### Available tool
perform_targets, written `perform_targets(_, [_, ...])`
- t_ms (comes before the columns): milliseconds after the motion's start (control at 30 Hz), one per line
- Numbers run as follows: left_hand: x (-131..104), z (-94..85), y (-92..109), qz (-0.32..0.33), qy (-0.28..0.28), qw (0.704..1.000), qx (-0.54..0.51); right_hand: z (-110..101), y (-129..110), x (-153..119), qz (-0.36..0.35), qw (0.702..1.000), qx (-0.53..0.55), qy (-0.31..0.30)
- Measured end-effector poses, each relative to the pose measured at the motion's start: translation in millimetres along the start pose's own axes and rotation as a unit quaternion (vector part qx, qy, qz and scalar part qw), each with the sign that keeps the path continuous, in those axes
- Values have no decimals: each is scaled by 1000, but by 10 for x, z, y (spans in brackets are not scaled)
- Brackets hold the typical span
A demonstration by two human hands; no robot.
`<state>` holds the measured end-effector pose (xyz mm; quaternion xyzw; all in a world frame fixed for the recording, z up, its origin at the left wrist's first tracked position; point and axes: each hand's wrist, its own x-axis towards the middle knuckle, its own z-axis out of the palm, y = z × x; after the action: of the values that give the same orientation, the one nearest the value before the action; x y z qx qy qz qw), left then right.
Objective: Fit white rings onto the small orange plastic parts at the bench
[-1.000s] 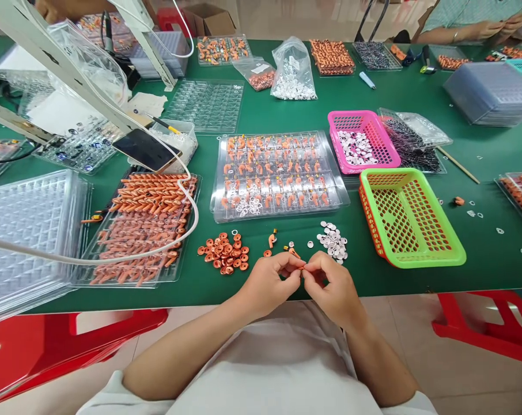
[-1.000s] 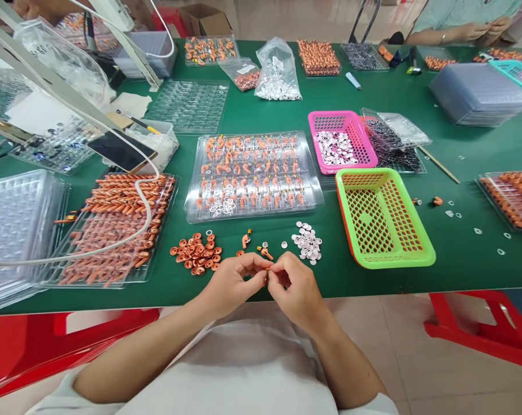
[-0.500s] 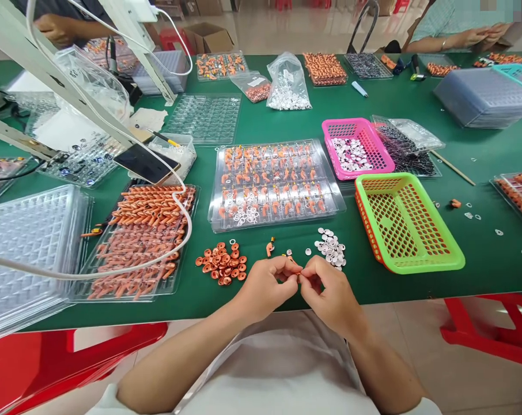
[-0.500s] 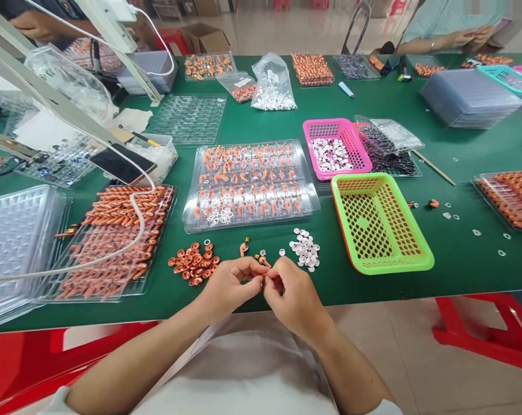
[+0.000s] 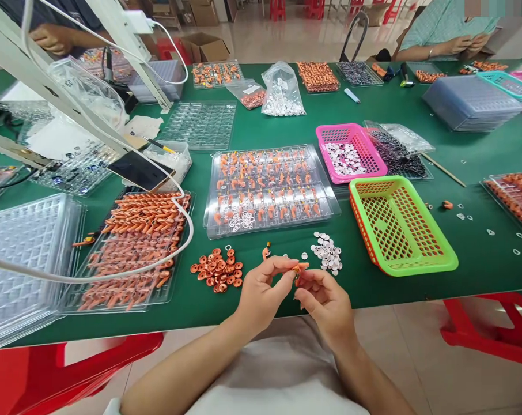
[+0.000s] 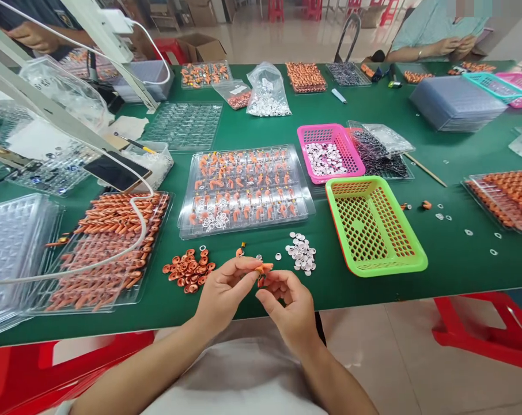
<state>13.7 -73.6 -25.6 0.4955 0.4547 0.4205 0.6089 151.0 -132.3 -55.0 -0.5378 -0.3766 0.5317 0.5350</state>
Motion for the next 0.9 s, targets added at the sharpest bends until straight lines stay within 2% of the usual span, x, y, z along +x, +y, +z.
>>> perform_targets(133, [-45,47,-97,89,21,995,42,84,-4,15,-11,999,-13,34])
perform_targets(233, [-61,66,-134,121,27,991,51,94,-8,19,-28,998,-51,40])
perform_targets(333, [-76,89,-144,129,41,989,56,118,-9,17,-75,987,-129,58])
perform_targets(467, [-101,132,-156,113,72,989,64,170,-26,20,-156,952,-242,100])
perform_targets(567, [-110,151,-174,113,84,988,70,175,-46,16,-185,937,-272,114])
perform_targets(667, [-107,149,-189,136,78,984,80,140,-54,6,-150,955,-240,88])
perform_targets(800, [-99,132,-191,165,69,980,91,77,-42,7,-59,987,-144,43])
perform_targets(900, [-101,123,-196,171,61,978,103,44,-32,25,-4,996,-84,11])
